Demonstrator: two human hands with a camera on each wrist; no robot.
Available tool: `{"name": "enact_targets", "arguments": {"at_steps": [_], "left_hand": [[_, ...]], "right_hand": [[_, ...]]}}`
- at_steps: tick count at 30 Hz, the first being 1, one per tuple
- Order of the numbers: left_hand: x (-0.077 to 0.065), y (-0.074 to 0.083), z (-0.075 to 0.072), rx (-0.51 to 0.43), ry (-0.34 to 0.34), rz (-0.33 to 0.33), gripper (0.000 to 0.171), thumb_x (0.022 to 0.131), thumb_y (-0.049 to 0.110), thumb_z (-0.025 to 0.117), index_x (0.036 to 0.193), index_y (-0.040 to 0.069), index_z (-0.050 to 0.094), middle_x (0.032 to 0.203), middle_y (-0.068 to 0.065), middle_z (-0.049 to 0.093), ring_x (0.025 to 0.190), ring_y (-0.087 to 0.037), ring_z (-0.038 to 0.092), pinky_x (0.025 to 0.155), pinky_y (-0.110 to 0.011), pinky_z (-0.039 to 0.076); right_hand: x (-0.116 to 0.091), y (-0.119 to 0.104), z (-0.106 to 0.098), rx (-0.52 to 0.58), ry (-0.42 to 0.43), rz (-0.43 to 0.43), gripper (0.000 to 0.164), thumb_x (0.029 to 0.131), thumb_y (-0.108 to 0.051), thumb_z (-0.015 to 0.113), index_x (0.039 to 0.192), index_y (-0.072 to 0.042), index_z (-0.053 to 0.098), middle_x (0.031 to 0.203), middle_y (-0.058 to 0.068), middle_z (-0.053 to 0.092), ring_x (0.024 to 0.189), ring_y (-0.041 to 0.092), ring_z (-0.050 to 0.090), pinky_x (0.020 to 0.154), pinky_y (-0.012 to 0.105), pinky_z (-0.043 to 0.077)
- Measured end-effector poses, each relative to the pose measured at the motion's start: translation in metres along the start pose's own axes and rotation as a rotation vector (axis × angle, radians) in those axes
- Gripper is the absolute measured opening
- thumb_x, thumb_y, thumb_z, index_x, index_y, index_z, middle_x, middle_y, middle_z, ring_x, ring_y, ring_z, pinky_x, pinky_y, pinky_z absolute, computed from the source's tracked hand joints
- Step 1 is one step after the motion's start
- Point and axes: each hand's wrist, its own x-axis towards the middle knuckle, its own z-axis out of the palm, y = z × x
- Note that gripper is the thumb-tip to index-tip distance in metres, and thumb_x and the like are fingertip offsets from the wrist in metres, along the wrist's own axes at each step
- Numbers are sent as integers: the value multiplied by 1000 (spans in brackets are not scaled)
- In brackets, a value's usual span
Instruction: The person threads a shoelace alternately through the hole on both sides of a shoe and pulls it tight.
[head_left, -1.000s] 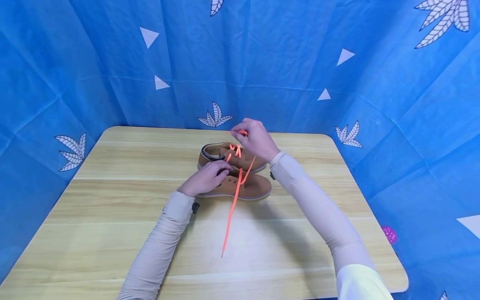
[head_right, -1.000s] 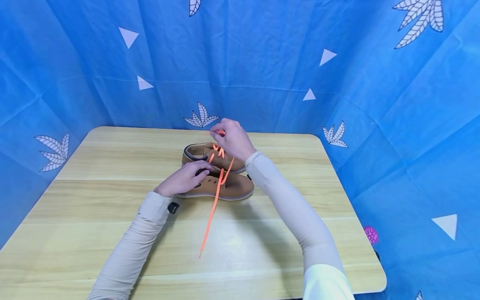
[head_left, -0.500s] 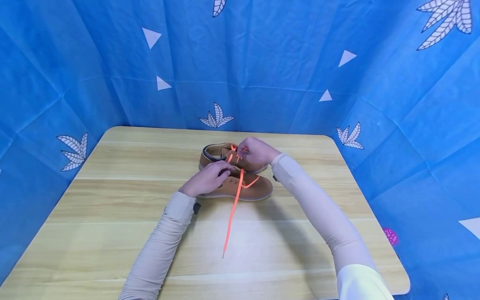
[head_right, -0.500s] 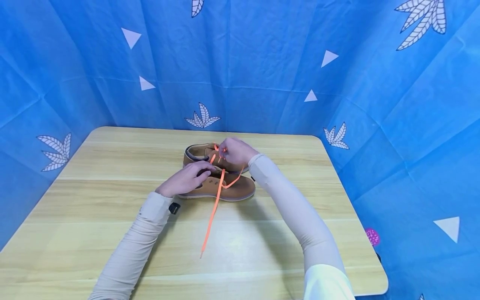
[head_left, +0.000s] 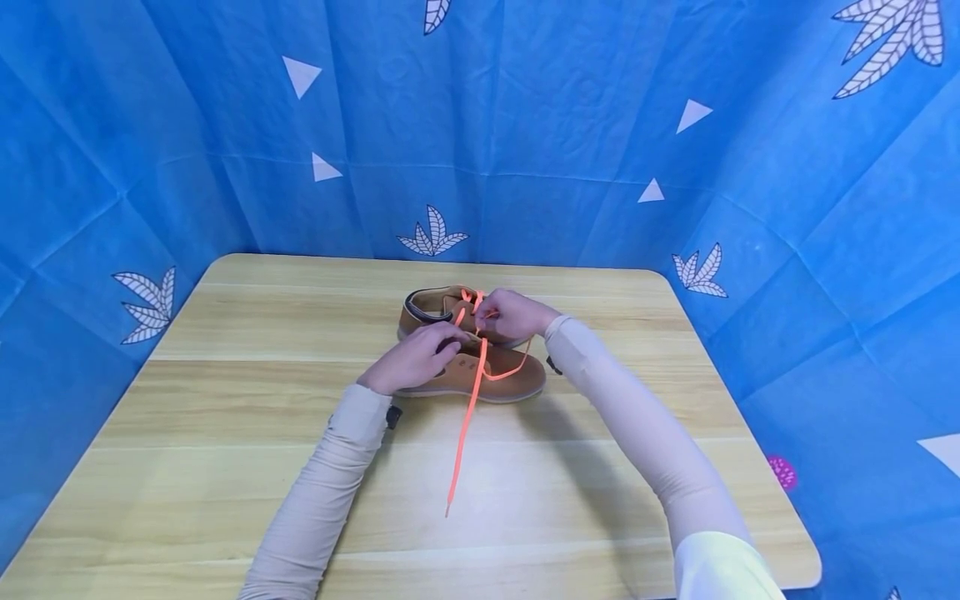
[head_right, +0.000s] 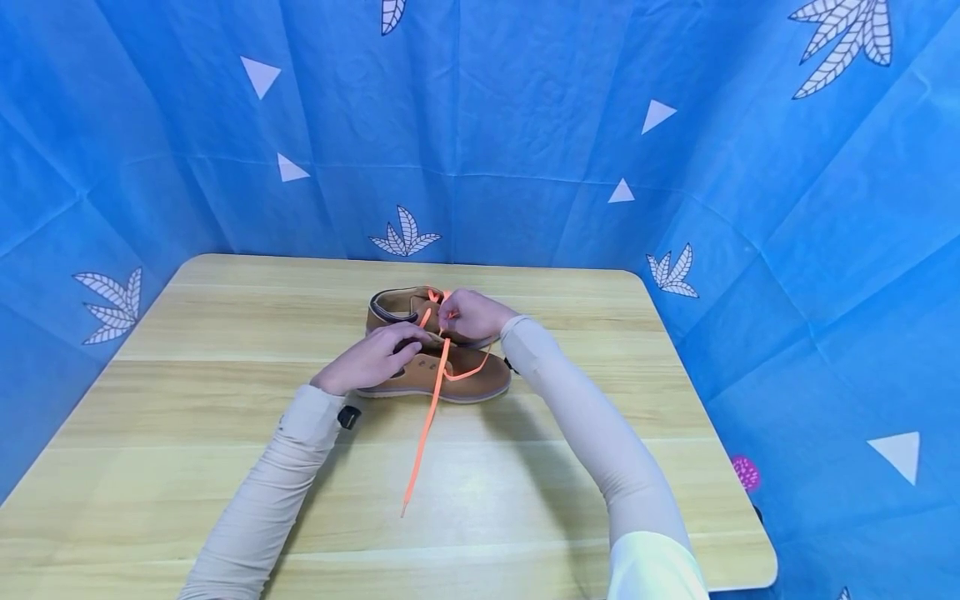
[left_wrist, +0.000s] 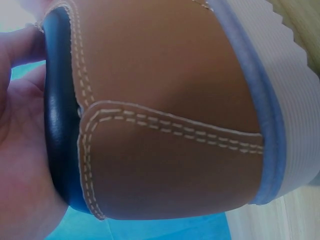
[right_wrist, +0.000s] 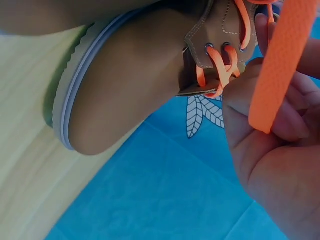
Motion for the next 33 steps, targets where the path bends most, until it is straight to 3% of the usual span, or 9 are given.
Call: {"name": "enact_targets", "arguments": {"at_steps": [8, 13, 16, 20, 28, 33], "left_hand": [[0, 0, 0, -15, 0, -11, 31, 109, 19, 51, 134, 8, 64, 125, -7, 68, 107, -22, 64, 95, -42, 56], [0, 1, 1, -18, 0, -6, 31, 109, 18, 51, 134, 8, 64, 124, -7, 68, 101, -20, 63, 90, -39, 56], [0, 2, 1, -13, 2, 2, 30, 108, 18, 51, 133, 7, 64, 124, -7, 68, 104, -21, 63, 92, -40, 56], [0, 3, 1, -2, 10, 19, 29, 108, 17, 53, 131, 6, 65, 125, -8, 68, 114, -24, 63, 100, -44, 55], [-2, 3, 1, 22, 14, 39, 26, 106, 16, 55, 125, 5, 70, 133, -12, 65, 127, -30, 60, 111, -49, 49], [0, 3, 1, 29, 9, 33, 26, 106, 16, 55, 124, 4, 70, 135, -13, 64, 128, -30, 60, 110, -48, 50]], "right_hand": [[1, 3, 2, 85, -35, 42, 17, 101, -1, 59, 93, -5, 73, 86, 5, 65, 79, 16, 56, 80, 28, 47], [1, 3, 5, 105, -90, 75, 20, 101, -3, 57, 92, -7, 74, 79, 1, 61, 69, 12, 52, 71, 24, 45], [0, 3, 4, 107, -120, 81, 22, 102, -4, 55, 93, -7, 75, 75, 0, 60, 63, 10, 49, 65, 23, 43], [-2, 1, 0, 114, -129, 63, 26, 100, 0, 52, 99, -5, 77, 81, 4, 66, 63, 11, 50, 66, 24, 45], [-3, -3, 0, 119, -137, 85, 33, 86, 16, 53, 105, -2, 71, 97, 8, 71, 86, 15, 63, 82, 27, 53], [-3, -6, 2, 72, -117, 77, 22, 93, 10, 55, 97, -4, 71, 95, 7, 69, 85, 16, 61, 80, 27, 52]]}}
